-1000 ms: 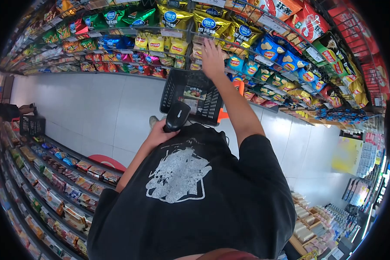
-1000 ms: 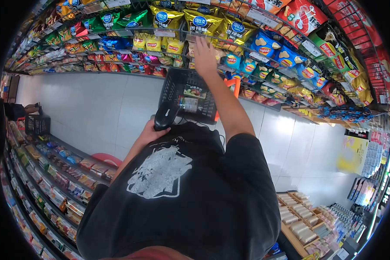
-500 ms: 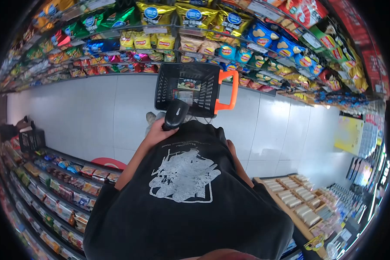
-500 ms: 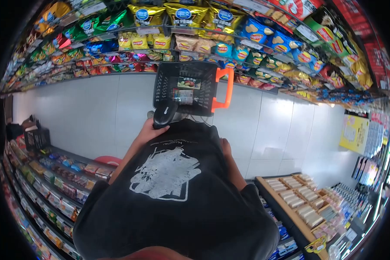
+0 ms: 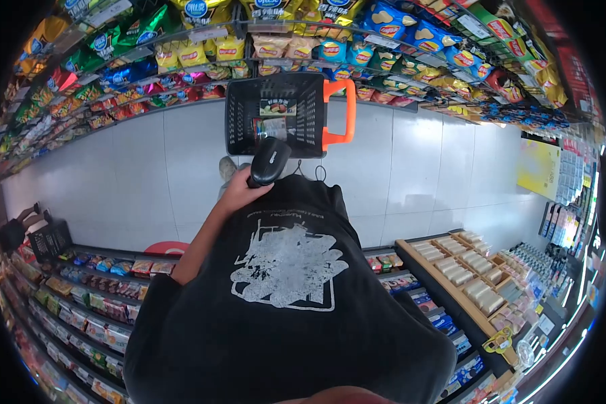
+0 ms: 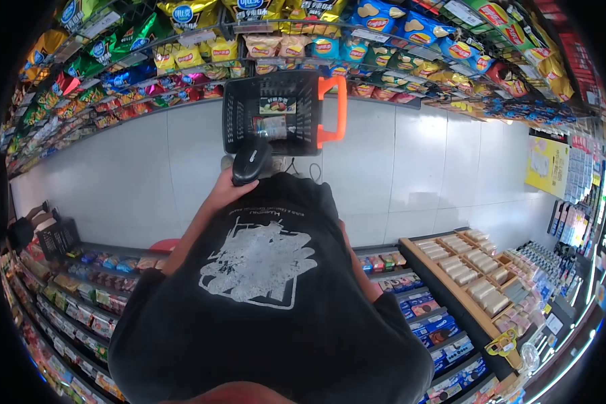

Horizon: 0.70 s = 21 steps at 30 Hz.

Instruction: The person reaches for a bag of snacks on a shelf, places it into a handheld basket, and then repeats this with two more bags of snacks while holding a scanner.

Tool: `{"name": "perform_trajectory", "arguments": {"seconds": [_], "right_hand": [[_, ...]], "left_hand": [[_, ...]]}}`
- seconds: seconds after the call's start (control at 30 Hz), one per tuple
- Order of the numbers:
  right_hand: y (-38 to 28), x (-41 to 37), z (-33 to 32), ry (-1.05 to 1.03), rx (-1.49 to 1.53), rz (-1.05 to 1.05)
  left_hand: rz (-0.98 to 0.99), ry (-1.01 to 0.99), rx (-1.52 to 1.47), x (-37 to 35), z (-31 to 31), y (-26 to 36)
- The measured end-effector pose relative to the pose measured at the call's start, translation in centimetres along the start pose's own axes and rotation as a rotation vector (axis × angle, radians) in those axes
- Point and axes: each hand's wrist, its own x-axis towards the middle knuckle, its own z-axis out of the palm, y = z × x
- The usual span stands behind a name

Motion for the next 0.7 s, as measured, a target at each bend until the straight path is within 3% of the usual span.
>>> {"name": "perform_trajectory", "arguments": {"seconds": [0.7], "right_hand": [[-7.2,-3.0,1.8,-0.023,-0.176,-0.008]], "left_hand": [[0.003,0.077,-0.095,-3.2,-10.8,2.8]]}}
